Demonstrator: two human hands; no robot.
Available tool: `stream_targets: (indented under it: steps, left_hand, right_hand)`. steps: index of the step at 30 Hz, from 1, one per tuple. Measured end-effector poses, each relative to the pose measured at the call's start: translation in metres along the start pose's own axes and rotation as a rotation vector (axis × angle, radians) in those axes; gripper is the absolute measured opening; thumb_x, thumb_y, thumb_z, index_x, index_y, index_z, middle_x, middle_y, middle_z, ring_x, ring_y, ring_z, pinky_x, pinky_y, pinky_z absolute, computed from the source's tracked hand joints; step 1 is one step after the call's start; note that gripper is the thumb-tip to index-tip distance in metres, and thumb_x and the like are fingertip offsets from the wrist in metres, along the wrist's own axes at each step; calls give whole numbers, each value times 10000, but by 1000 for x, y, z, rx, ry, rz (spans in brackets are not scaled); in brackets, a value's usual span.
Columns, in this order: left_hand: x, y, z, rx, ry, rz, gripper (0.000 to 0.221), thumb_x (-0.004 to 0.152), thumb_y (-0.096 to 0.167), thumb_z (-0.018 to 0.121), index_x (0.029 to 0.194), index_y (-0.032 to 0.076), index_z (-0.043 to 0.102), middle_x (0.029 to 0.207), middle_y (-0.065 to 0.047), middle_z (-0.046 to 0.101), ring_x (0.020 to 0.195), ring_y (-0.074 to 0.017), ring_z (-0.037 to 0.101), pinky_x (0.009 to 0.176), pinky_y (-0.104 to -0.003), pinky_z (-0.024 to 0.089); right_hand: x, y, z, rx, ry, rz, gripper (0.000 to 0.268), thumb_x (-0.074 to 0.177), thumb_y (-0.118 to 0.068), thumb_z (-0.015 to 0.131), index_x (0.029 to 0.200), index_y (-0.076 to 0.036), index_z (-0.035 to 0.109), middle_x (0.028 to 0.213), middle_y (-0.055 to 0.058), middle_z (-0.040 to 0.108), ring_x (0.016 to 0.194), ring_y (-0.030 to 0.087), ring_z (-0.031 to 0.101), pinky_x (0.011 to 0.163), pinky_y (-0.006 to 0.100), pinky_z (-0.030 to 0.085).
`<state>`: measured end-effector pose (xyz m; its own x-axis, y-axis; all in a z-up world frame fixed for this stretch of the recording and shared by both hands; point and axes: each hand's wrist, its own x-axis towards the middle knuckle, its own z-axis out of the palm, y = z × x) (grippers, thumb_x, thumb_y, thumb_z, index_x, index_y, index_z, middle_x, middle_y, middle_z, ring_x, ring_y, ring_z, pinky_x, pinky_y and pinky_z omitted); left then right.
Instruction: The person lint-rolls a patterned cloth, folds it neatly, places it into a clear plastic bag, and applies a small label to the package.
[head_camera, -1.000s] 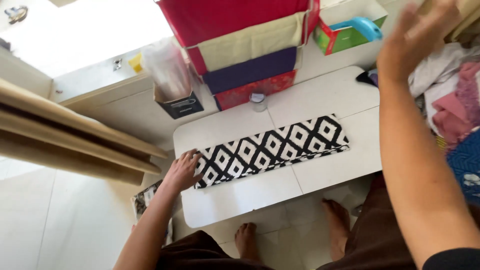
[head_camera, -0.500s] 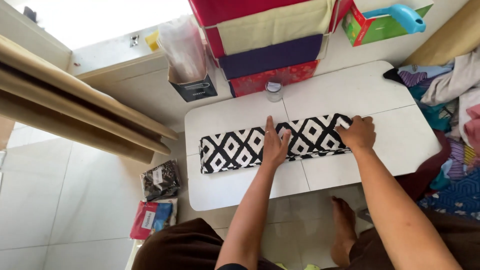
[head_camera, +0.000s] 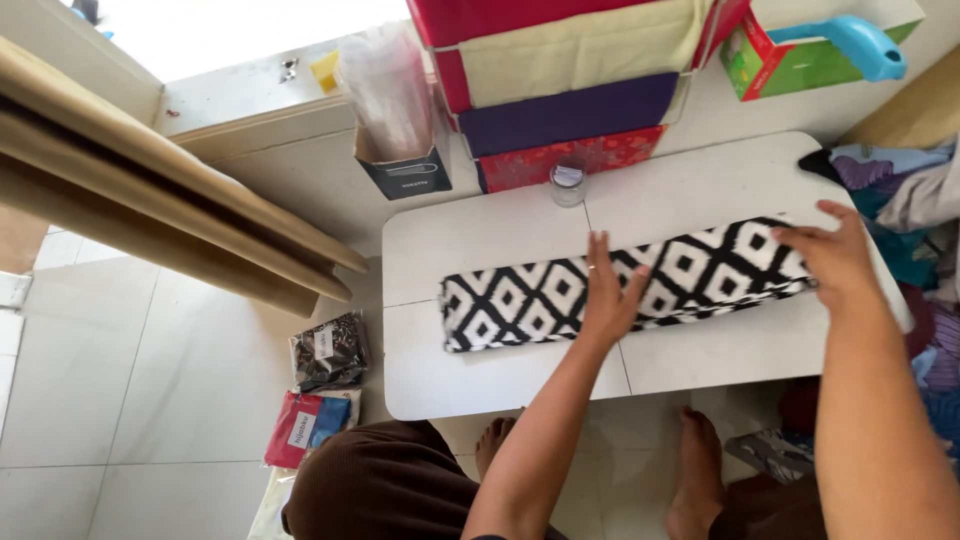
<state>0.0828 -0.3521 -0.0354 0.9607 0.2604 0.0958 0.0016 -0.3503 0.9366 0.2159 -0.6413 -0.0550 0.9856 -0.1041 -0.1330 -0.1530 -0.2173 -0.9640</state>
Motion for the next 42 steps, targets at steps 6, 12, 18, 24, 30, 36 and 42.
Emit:
stream_targets:
  steps: [6,12,18,24,30,36,42]
  left_hand:
    - [3,51,-18,-348,-25,-37,747,974,261,669,1573,22,292,1533,-234,389,1385,-403,476,1115,-458,459]
    - [-4,41,-98,-961,-294,-447,1107,952,903,348,1616,21,265,1489,-346,434,1350,-539,458,1041,-647,453]
    - [-3,-56,-156,-279,5,-697,777,813,711,803,1360,185,638,1283,-226,662,1226,-417,624,935,-606,537]
    - [-15,-73,-179,100,156,-392,297,985,412,604,1065,170,756,915,-107,770,1006,-369,719,880,-489,551]
    - [-19,-74,-185,388,232,-400,359,1053,354,457,1189,89,659,985,-229,747,994,-453,720,855,-554,578]
    - [-31,-66,-179,592,409,-305,482,1006,165,572,1451,50,428,1351,-234,529,1130,-457,663,896,-590,565]
    - [-41,-33,-158,882,-127,192,386,1033,191,524,1413,152,581,1504,-114,548,1465,-253,428,1250,-522,194]
  right_hand:
    - [-53,-129,47,-27,-34,-154,729,912,-39,803,1525,-65,408,1054,101,567,859,170,619,635,287,546]
    - [-133,-162,175,-61,-396,-200,801,807,51,785,1472,-207,420,1060,198,688,846,269,706,665,362,605]
    - [-168,-168,222,5,-801,-49,701,959,-159,686,1549,-173,310,1235,229,707,1104,329,721,893,417,607]
    - [-130,-113,224,-224,-447,-274,512,972,-227,707,1427,-129,495,1143,170,727,1029,305,720,855,428,591]
    - [-122,-73,217,-465,-349,-387,510,969,-346,735,1399,-126,572,1095,108,728,1053,258,683,880,414,562]
    - [-129,-55,217,-682,-366,-807,467,969,-319,695,1370,-103,592,1234,159,665,1213,342,628,1059,511,459]
    - [-135,-46,224,-846,-553,-744,679,984,-522,605,1533,-150,461,1558,156,474,1480,352,384,1236,604,180]
